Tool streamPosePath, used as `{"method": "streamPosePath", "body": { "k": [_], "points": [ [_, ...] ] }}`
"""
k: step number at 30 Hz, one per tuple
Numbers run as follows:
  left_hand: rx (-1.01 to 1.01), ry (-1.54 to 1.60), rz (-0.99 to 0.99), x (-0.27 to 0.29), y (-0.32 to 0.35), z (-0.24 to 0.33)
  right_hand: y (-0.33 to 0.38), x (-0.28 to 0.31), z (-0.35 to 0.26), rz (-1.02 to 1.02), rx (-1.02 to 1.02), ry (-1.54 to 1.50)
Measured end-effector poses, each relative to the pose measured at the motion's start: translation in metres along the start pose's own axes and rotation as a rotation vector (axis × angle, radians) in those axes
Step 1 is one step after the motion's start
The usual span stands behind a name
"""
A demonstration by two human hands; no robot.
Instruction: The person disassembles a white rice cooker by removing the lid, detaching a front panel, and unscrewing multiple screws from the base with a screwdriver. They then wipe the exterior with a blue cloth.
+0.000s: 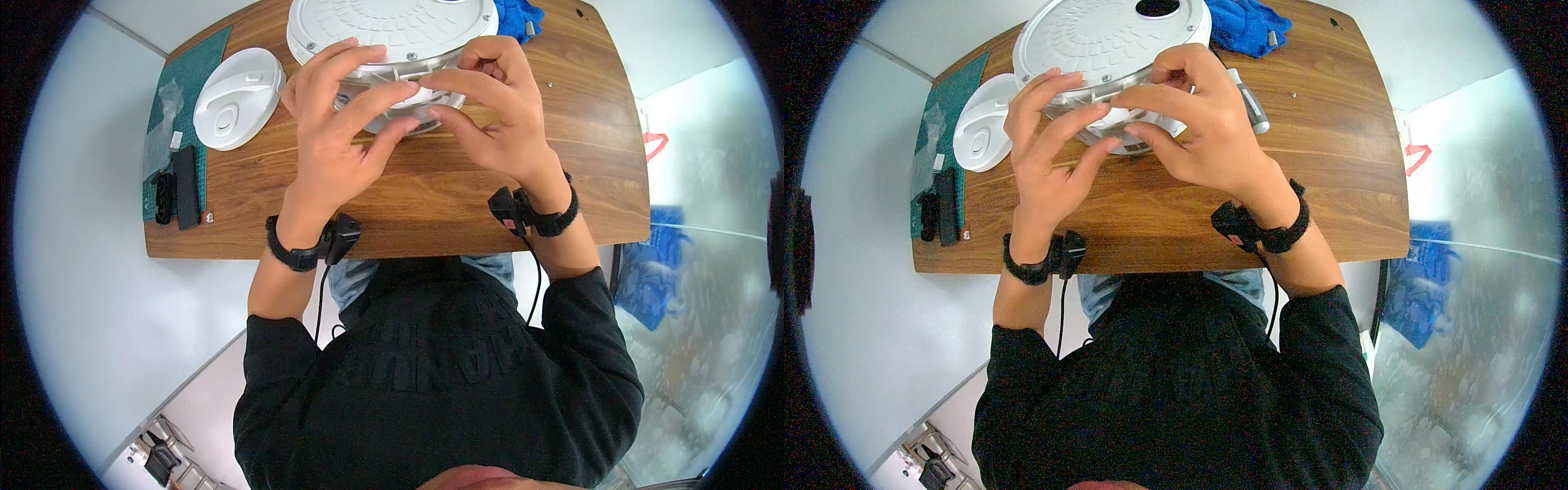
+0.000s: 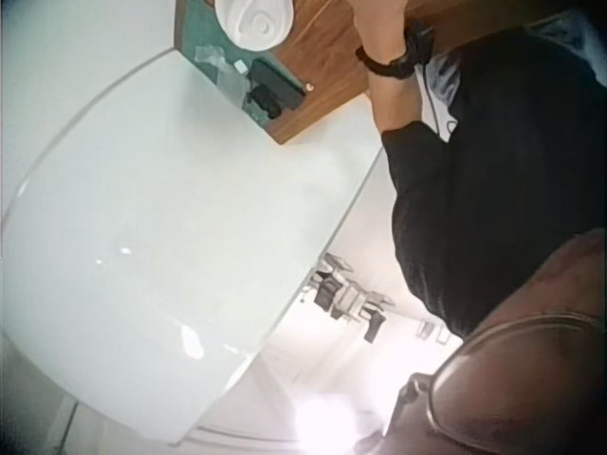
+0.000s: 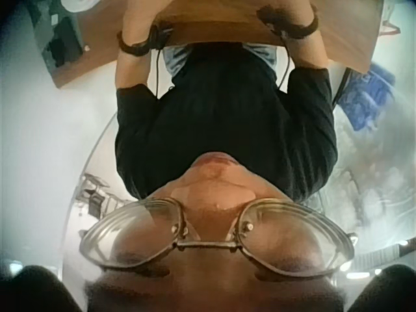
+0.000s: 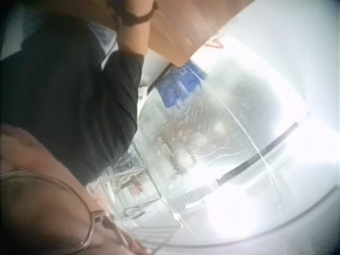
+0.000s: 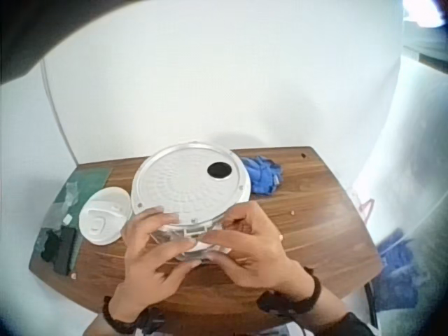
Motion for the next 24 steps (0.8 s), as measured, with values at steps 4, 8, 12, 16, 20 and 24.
{"method": "streamPosePath", "body": {
  "k": [4, 8, 12, 16, 20, 24],
  "points": [
    [0.001, 0.011, 0.031, -0.004, 0.006, -0.003, 0.006, -0.003, 0.002, 0.034, -0.010, 0.031],
    [0.029, 0.017, 0.054, -0.007, 0.007, -0.003, 0.007, -0.006, -0.001, 0.073, 0.034, 0.101],
    [0.022, 0.037, 0.080, -0.009, 0.007, -0.004, 0.006, -0.008, -0.004, 0.070, 0.032, 0.101],
    [0.060, 0.071, 0.055, -0.009, 0.006, -0.006, 0.004, -0.009, -0.008, 0.050, 0.041, 0.121],
    [0.106, 0.139, 0.033, -0.010, 0.005, -0.006, 0.005, -0.009, -0.010, 0.028, 0.046, 0.089],
    [0.068, 0.128, 0.004, -0.008, 0.007, -0.008, 0.008, -0.011, -0.012, 0.010, 0.038, 0.042]
  ]
}}
Point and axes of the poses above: each hand's wrist, its own y-axis away from the middle knuckle, its own x-axis out of the back of the hand, z = x × y, the point moved 8 cm from there along -y, towards the middle knuckle, and after that the axes turned 12 degrees about z, right-handed, at the moved point
